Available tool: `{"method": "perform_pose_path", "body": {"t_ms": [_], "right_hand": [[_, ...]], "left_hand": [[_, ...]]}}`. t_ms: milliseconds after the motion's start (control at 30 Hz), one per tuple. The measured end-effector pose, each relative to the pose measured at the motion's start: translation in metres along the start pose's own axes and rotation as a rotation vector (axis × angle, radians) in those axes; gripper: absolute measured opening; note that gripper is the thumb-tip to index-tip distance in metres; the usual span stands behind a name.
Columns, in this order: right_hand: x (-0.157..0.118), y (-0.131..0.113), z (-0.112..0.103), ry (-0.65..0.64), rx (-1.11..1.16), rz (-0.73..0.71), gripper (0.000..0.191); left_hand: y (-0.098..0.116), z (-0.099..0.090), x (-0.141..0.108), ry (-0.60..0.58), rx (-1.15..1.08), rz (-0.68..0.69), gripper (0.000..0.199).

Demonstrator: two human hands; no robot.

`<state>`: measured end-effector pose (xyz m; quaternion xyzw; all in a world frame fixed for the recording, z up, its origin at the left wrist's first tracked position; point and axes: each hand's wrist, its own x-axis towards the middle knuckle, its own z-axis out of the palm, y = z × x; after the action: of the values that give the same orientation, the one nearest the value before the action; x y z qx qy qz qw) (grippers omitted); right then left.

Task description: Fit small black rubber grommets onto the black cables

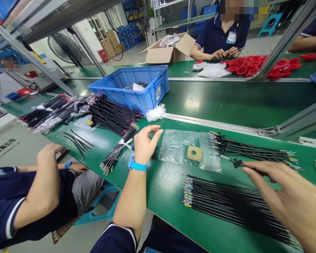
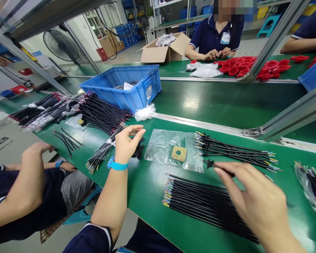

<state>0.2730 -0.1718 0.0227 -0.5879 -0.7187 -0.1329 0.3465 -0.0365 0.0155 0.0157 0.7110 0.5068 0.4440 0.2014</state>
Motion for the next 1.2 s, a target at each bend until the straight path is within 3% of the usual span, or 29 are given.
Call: {"method": "perform_pose_path", "body": {"t_ms": [100,200,400,533,633,733,867,1000,1200], "right_hand": [[0.009,0.044,0.007,-0.082,-0.141,-0.018,0.037],[0.018,0.077,0.025,-0.157,-0.138,-0.014,0.051],[0.030,0.099,0.061,-0.123,-0.107,-0.066,0.058],[0.024,0.087,0.056,-0.044,-0.159,-0.070,0.066],[0.012,0.059,0.041,-0.146,-0.029,-0.098,0.051],[-0.002,0.026,0.038,-0.358,0.193,-0.156,0.041],[-0.017,0.003,0.056,-0.549,0.253,-0.091,0.037],[-0.022,-0.004,0.068,-0.600,0.288,0.011,0.028],[-0.018,-0.015,0.064,-0.592,0.326,0.051,0.014]], "left_hand": [[-0.013,-0.005,0.006,0.035,0.228,0.019,0.016],[-0.016,-0.007,0.007,0.028,0.333,0.034,0.015],[-0.010,-0.014,0.010,-0.025,0.527,-0.074,0.018],[-0.011,-0.014,0.011,-0.207,0.733,-0.181,0.022],[-0.016,-0.007,0.009,-0.286,0.771,-0.196,0.021],[-0.022,0.003,0.009,-0.311,0.770,-0.205,0.018],[-0.028,0.010,0.012,-0.325,0.759,-0.211,0.010],[-0.028,0.012,0.014,-0.327,0.702,-0.203,0.013],[-0.025,0.017,0.012,-0.304,0.512,-0.141,0.015]]}}
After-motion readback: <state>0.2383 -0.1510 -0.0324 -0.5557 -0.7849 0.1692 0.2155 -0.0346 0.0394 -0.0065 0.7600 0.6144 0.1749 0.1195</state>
